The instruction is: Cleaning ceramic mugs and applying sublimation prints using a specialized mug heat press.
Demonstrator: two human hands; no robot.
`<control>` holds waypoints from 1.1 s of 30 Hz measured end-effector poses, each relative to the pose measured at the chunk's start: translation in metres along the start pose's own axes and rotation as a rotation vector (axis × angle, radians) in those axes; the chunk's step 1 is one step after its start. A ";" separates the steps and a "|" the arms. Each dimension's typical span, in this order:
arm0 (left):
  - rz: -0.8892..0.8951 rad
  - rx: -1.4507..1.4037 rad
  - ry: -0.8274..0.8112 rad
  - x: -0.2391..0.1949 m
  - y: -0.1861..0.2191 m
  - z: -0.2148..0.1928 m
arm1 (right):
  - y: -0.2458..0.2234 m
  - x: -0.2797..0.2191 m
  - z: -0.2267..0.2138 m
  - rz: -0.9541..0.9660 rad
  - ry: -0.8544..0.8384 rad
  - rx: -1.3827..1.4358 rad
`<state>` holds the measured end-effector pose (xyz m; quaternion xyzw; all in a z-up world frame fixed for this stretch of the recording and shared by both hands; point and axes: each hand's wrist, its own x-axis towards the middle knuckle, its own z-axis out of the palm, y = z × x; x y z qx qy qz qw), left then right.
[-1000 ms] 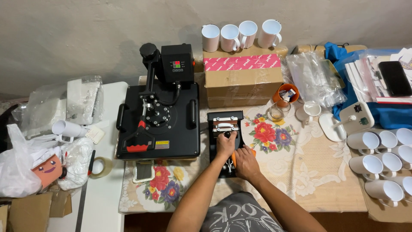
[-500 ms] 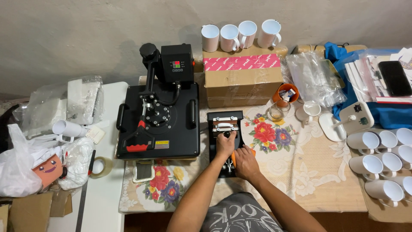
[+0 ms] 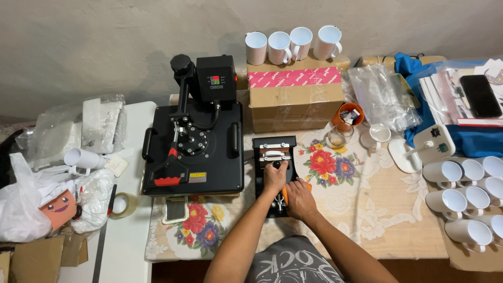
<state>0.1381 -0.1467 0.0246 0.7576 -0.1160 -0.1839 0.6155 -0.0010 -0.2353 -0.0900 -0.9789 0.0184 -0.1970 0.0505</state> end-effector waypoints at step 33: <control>-0.015 0.004 0.005 0.008 -0.013 0.004 | 0.004 -0.005 0.012 0.000 -0.001 -0.001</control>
